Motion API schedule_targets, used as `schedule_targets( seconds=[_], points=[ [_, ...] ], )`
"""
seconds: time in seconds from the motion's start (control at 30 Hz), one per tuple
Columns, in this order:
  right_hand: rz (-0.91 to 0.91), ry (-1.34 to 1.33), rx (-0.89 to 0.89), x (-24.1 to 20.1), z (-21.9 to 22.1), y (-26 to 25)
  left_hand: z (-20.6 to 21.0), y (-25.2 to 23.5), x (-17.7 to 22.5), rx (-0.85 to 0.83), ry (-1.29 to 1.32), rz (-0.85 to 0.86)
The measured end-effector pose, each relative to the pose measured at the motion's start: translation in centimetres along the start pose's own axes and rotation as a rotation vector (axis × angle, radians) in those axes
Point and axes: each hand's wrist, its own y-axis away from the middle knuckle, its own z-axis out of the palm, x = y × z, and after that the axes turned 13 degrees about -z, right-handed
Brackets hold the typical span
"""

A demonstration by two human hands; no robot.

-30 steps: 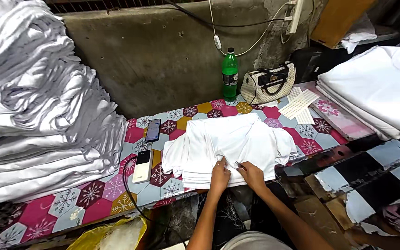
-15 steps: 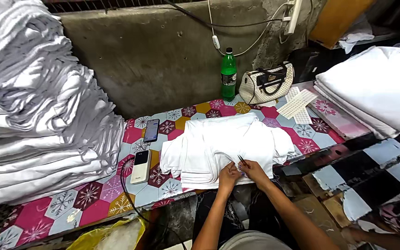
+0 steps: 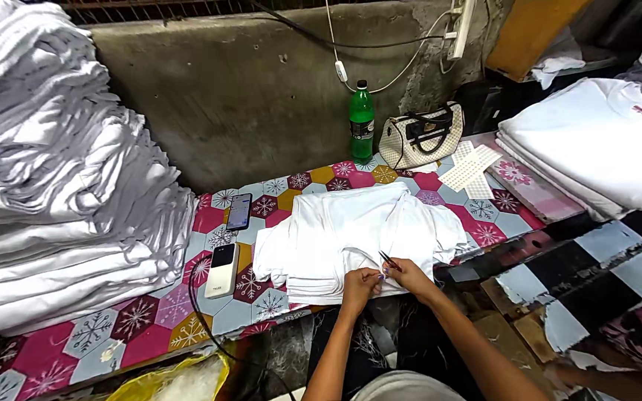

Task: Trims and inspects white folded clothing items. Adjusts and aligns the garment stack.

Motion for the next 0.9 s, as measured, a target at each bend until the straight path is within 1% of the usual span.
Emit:
schedule_targets(
  seconds=[0.1, 0.17, 0.23, 0.33, 0.47, 0.57, 0.6, 0.73, 0.9],
  points=[
    [0.016, -0.019, -0.011, -0.1, -0.6, 0.4, -1.7, 0.2, -0.3, -0.054, -0.147, -0.034],
    [0.017, -0.021, -0.026, -0.2, -0.6, 0.6, -2.5, 0.4, -0.2, -0.074, -0.212, -0.027],
    [0.018, -0.018, -0.04, -0.5, -0.3, 0.5, -2.2, 0.4, 0.3, -0.08, -0.202, 0.019],
    [0.016, -0.001, -0.036, -0.3, 0.2, 0.2, -1.0, -0.1, 0.4, 0.035, -0.207, 0.096],
    [0.046, -0.028, 0.003, -0.1, -0.1, 0.8, -1.2, -0.3, -0.4, 0.032, -0.179, 0.033],
    [0.138, -0.072, 0.008, -1.4, -0.1, 2.1, -1.2, 0.1, -1.0, 0.047, -0.119, -0.024],
    [0.157, -0.059, -0.016, -1.6, 0.0, 2.6, -1.2, 0.2, -1.0, 0.057, -0.119, -0.027],
    [0.164, 0.067, -0.136, -1.1, 0.7, 3.1, -1.2, 0.2, -1.3, 0.073, -0.144, 0.027],
    [0.172, 0.145, -0.141, -0.5, 1.4, 1.8, -0.8, 0.3, -1.5, 0.104, -0.136, 0.063]
  ],
)
